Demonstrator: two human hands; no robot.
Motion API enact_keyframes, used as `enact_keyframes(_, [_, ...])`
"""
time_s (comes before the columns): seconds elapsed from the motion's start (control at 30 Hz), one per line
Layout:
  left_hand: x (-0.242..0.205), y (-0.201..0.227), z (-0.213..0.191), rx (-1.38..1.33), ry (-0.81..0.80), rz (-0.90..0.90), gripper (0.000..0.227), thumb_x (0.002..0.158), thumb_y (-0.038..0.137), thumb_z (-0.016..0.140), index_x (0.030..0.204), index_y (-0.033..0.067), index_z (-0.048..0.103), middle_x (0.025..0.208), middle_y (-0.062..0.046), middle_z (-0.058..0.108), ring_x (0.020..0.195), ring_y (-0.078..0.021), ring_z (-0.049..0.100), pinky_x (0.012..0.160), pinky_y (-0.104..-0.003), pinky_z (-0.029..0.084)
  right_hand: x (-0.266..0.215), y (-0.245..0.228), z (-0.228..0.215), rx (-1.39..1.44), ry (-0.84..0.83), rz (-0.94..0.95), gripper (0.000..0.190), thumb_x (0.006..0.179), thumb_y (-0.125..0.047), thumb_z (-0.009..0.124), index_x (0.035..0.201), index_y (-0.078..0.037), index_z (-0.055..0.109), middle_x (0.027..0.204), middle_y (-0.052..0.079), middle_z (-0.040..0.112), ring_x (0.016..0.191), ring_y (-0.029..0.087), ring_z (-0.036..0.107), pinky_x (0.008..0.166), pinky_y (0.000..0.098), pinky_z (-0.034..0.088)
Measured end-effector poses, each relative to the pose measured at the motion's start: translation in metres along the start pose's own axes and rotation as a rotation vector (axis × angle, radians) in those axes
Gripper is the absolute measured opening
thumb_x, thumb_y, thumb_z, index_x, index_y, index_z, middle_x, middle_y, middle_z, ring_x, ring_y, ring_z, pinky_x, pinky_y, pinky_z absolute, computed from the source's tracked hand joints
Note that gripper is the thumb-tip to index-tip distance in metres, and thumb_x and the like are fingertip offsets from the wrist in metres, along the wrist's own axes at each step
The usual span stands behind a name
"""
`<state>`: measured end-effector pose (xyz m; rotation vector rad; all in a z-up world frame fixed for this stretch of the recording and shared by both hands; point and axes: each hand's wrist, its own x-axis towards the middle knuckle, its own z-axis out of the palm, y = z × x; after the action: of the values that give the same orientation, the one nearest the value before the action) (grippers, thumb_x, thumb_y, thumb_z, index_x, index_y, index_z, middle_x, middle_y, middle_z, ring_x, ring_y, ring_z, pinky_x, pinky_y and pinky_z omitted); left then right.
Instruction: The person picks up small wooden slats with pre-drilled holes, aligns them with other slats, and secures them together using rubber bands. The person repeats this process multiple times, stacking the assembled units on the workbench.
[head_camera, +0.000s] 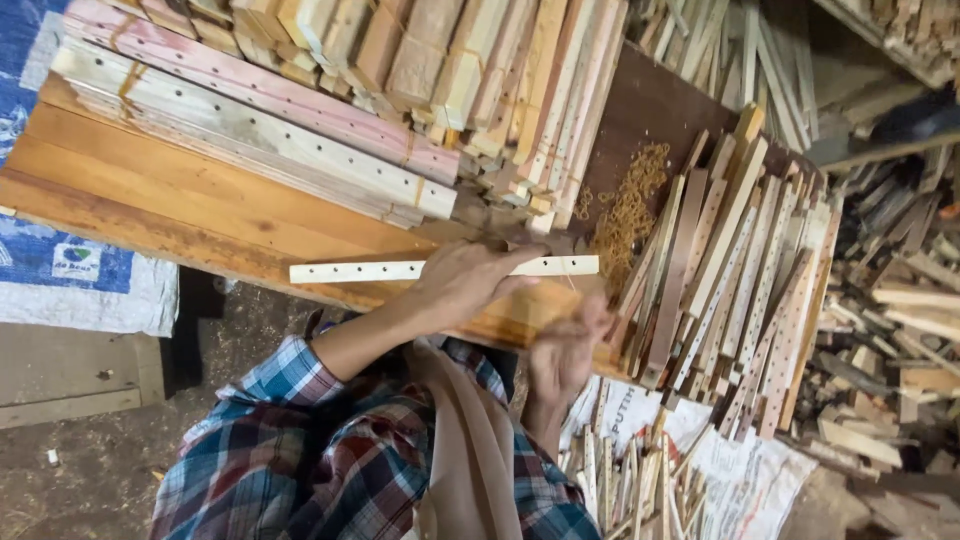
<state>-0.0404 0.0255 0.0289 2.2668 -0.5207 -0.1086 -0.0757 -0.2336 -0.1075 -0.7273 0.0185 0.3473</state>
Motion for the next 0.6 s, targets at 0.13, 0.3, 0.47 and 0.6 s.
enact_keyframes(0.13, [0.0,-0.004,0.008,0.011,-0.09,0.033,0.041,0.104,0.043,0.041,0.137,0.0254,0.057,0.065,-0.015,0.069,0.061,-0.033,0.07,0.059,-0.044,0.054,0.029,-0.023,0.009,0.246,0.112,-0.247,0.04,0.095,-0.032,0.067,0.124,-0.004,0.069,0.139,0.022,0.06,0.117,0.028,0.067,0.091,0.0329,0.062])
enact_keyframes(0.3, [0.001,-0.008,0.034,0.091,-0.174,0.038,0.04,0.101,0.046,0.044,0.128,0.0206,0.059,0.074,-0.018,0.072,0.072,-0.0394,0.074,0.063,-0.052,0.057,0.042,-0.06,0.046,-0.792,0.182,-0.311,0.044,0.071,-0.004,0.084,0.112,0.006,0.073,0.108,0.016,0.075,0.107,0.02,0.068,0.095,0.0353,0.058])
enact_keyframes(0.47, [-0.001,0.029,0.01,0.084,-0.251,0.084,0.038,0.099,0.042,0.054,0.11,0.0078,0.066,0.072,-0.015,0.072,0.068,-0.0375,0.074,0.056,-0.05,0.057,0.027,-0.064,0.037,-0.841,-0.034,-0.109,0.037,0.071,-0.018,0.079,0.098,0.007,0.077,0.095,0.021,0.075,0.096,0.03,0.071,0.088,0.047,0.057])
enact_keyframes(0.6, [0.022,0.031,0.041,0.244,-0.066,0.196,0.039,0.087,0.036,0.07,0.106,0.003,0.068,0.083,-0.02,0.069,0.069,-0.0428,0.071,0.055,-0.055,0.058,0.021,-0.069,-0.043,-0.546,0.085,-0.107,0.039,0.073,-0.007,0.072,0.108,0.01,0.072,0.1,0.028,0.074,0.081,0.036,0.075,0.077,0.0496,0.064])
